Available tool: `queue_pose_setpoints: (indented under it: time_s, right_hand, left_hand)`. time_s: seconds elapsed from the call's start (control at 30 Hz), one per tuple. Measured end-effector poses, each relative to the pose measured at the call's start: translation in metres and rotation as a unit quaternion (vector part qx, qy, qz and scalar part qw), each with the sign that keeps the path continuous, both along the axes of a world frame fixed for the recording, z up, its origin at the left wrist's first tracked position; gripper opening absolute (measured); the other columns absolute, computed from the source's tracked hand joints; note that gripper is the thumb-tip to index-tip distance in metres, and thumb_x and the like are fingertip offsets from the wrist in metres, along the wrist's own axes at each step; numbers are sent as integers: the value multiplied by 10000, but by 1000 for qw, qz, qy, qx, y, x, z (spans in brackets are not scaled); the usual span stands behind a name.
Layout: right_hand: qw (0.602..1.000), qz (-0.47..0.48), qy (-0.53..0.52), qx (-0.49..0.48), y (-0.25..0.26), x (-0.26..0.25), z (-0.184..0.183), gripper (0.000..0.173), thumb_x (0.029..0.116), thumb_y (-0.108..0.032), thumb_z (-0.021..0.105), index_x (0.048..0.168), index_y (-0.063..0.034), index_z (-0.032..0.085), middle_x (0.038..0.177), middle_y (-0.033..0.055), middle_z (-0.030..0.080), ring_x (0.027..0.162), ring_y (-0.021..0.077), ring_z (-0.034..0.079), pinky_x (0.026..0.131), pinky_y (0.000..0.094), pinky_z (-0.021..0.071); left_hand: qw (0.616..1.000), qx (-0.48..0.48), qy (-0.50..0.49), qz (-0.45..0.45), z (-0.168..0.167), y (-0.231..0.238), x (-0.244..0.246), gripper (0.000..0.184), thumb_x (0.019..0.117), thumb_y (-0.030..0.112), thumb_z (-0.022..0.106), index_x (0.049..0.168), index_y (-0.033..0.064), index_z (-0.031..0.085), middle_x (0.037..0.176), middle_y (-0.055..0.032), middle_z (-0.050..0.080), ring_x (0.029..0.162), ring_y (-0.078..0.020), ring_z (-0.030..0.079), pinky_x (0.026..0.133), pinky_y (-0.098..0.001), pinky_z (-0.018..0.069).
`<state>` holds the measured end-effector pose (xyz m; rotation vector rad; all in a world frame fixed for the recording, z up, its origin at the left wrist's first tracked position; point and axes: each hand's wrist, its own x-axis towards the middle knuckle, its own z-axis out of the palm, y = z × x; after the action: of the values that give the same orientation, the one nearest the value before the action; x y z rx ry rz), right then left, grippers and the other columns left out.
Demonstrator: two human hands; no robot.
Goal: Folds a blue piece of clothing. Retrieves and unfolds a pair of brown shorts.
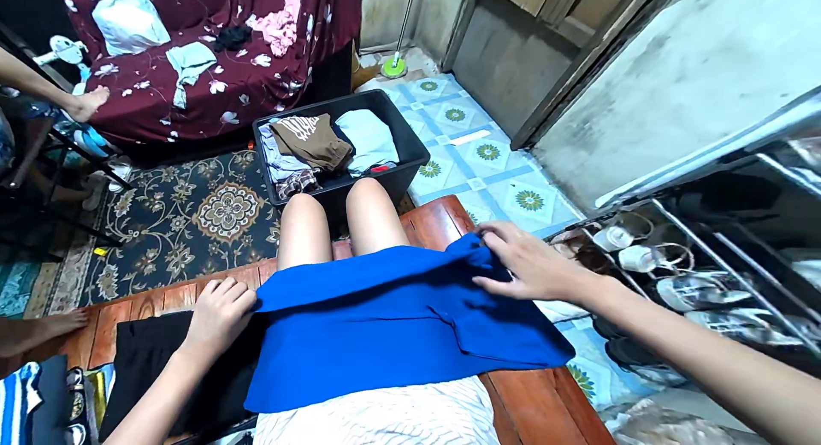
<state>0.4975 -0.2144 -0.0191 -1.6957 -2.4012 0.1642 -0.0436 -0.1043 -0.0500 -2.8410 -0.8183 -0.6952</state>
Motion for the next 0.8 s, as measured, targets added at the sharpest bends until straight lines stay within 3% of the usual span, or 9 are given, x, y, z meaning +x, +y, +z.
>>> queue_pose_setpoints:
  time_s: [0.07, 0.13, 0.23, 0.3, 0.47, 0.5, 0.6, 0.7, 0.8]
  right_hand:
    - [999, 35, 5, -1, -14, 2, -7, 420, 826, -380, 675, 991, 7, 667, 1283, 204, 614, 1230, 401, 579, 980, 574, 497]
    - [997, 73, 20, 18, -23, 6, -13, 208, 700, -61, 796, 873, -8, 693, 1151, 181, 685, 1173, 405, 623, 980, 590, 509]
    - [994, 93, 19, 61, -31, 10, -19, 282, 562, 65, 791, 771, -49, 641, 861, 113, 685, 912, 334, 685, 843, 537, 549]
    - [997, 60, 31, 41, -36, 9, -20, 325, 596, 59, 819, 854, -44, 652, 797, 97, 654, 802, 310, 667, 774, 526, 543]
    - [985, -75, 132, -85, -48, 4, -8, 689, 738, 56, 811, 1377, -46, 572, 945, 154, 714, 832, 345, 707, 787, 605, 567]
    - [980, -73, 162, -85, -49, 6, -4, 590, 763, 56, 800, 1320, -32, 628, 961, 154, 724, 844, 318, 710, 804, 563, 574]
    - [975, -18, 217, -33, -53, 16, 1, 147, 749, 14, 757, 892, -16, 738, 859, 77, 702, 789, 162, 671, 749, 349, 572]
    - [968, -16, 249, -28, -57, 22, 5, 84, 759, -100, 753, 825, -55, 725, 818, 14, 667, 780, 66, 629, 727, 252, 530]
    - [961, -34, 269, -49, -63, 20, -1, 111, 736, -45, 789, 812, -56, 708, 833, 25, 680, 795, 91, 646, 750, 277, 547]
  left_hand:
    - [1000, -8, 5, 5, -6, -5, -5, 65, 756, 12, 682, 741, 41, 625, 754, -122, 634, 752, -332, 652, 687, -501, 517]
    - [1000, -22, 13, 16, -12, -8, -9, 59, 767, 9, 675, 756, 48, 633, 792, -122, 646, 780, -333, 654, 686, -498, 519]
    - [998, -45, 15, 32, -21, -14, -10, 67, 776, -19, 660, 772, 45, 639, 812, -128, 644, 800, -343, 657, 705, -511, 528]
    - [997, -56, 11, 44, -28, -17, -11, 61, 784, -13, 643, 785, 49, 639, 822, -123, 641, 804, -338, 653, 702, -504, 525]
    - [993, -87, -30, 76, -27, -25, -16, 73, 775, 25, 610, 817, 25, 669, 858, -134, 665, 832, -344, 663, 735, -511, 535]
    - [991, -94, -41, 81, -23, -26, -18, 70, 778, 35, 615, 821, 20, 668, 857, -138, 662, 830, -346, 658, 739, -511, 529]
    - [988, -104, -64, 94, -12, -34, -21, 90, 770, 43, 616, 835, 12, 671, 882, -148, 672, 857, -352, 658, 777, -513, 525]
    - [988, -93, -65, 104, -11, -41, -24, 103, 780, 62, 599, 837, 17, 672, 873, -148, 664, 850, -347, 647, 773, -497, 513]
    - [986, -105, -63, 109, -20, -47, -27, 104, 789, 70, 601, 841, 25, 680, 890, -142, 673, 877, -354, 654, 799, -513, 517]
